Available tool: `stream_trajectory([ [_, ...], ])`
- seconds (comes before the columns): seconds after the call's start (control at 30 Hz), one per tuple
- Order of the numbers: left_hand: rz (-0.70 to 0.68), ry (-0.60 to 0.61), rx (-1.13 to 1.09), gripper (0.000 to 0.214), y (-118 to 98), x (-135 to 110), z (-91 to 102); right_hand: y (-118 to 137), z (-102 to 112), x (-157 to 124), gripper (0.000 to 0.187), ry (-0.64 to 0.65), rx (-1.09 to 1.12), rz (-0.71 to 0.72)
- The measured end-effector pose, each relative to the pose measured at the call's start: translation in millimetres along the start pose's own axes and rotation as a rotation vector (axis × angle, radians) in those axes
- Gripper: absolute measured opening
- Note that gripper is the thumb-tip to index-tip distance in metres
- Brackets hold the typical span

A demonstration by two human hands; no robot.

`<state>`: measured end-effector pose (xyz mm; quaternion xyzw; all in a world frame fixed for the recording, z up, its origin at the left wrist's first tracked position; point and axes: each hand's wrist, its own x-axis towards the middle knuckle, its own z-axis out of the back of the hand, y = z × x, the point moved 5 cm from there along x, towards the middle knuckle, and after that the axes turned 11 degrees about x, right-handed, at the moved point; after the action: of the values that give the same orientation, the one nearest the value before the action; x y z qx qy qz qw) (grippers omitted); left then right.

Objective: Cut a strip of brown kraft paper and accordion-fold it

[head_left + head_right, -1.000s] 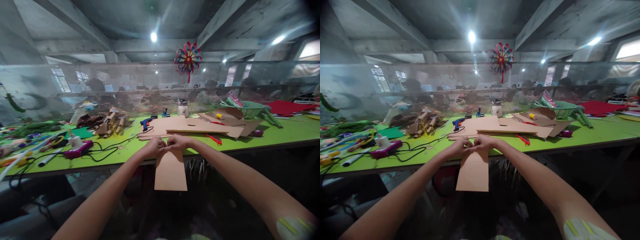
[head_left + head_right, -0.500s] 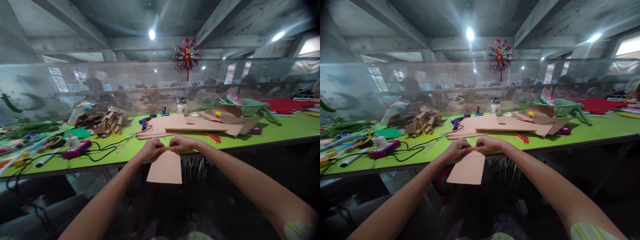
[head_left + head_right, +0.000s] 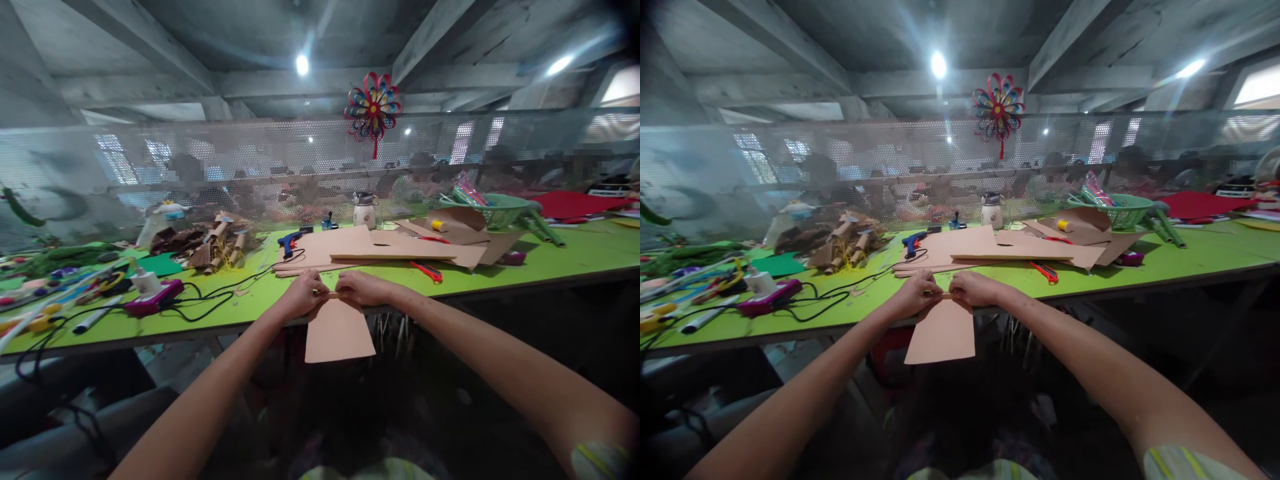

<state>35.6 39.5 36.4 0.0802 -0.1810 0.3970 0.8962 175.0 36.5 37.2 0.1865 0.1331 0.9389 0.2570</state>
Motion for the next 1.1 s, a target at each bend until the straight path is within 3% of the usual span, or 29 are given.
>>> stream_trajectory([
  [0.27,-0.093,-0.067,0.121,0.024,-13.8,-7.4,2.0,2.3,0.8,3.4,0.013,0.092,-0.14,-0.03],
  [0.53,-0.123,-0.096,0.138,0.025,-14.0,-12.3,1.0,-4.1,-1.4,6.7,0.008,0.207,-0.273,-0.072],
  [0.9,-0.158,-0.128,0.095,0.027,-15.6,-18.8,1.6,14.0,5.9,3.1,0.013,0.272,-0.302,-0.03],
  [1.1,-0.188,-0.111,0.108,0.027,-16.4,-19.5,4.2,23.2,8.4,-6.6,0.009,0.234,-0.256,0.088],
])
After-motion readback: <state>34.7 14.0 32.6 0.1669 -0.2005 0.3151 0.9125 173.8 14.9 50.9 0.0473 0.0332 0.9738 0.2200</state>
